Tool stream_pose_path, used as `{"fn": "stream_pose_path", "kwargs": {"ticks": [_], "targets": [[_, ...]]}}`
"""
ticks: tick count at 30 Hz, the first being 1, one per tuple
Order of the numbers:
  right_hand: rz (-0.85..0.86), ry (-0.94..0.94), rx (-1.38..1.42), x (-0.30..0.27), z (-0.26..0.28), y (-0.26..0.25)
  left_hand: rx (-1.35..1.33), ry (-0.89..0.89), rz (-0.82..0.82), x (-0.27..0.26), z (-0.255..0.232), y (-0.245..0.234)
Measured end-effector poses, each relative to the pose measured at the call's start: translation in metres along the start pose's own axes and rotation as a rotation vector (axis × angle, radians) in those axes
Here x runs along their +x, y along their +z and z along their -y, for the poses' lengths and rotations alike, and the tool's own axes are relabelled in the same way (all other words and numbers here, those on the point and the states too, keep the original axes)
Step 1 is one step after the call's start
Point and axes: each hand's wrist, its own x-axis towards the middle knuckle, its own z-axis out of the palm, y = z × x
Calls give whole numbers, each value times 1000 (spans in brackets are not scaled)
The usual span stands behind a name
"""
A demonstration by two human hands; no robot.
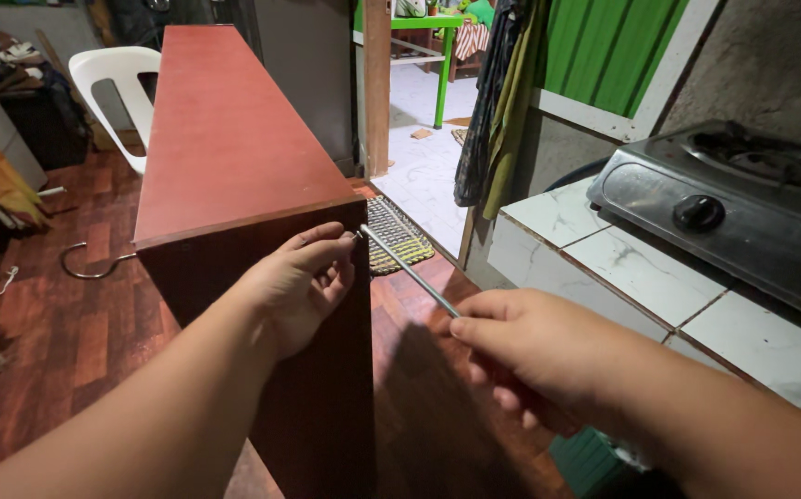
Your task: The person uses a screwdriver to tighten screws into a wooden shelf unit. They work on the side panel, securing a metal hook and then fastening multiple screws along the edge of the shelf.
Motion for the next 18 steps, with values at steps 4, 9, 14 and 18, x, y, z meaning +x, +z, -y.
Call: {"fn": "stream_pose_path", "kwargs": {"ticks": [4, 9, 14, 18], "targets": [[23, -44, -98, 1, -6, -3, -49, -11, -29, 2, 0, -1], [2, -53, -116, -4, -14, -8, -130, -44, -41, 13, 8, 8], [-23, -77, -62, -9, -16, -14, -95, -78, -96, 16, 7, 18], [-30, -85, -81, -10, -13, -15, -22, -94, -68, 11, 3, 19]]}}
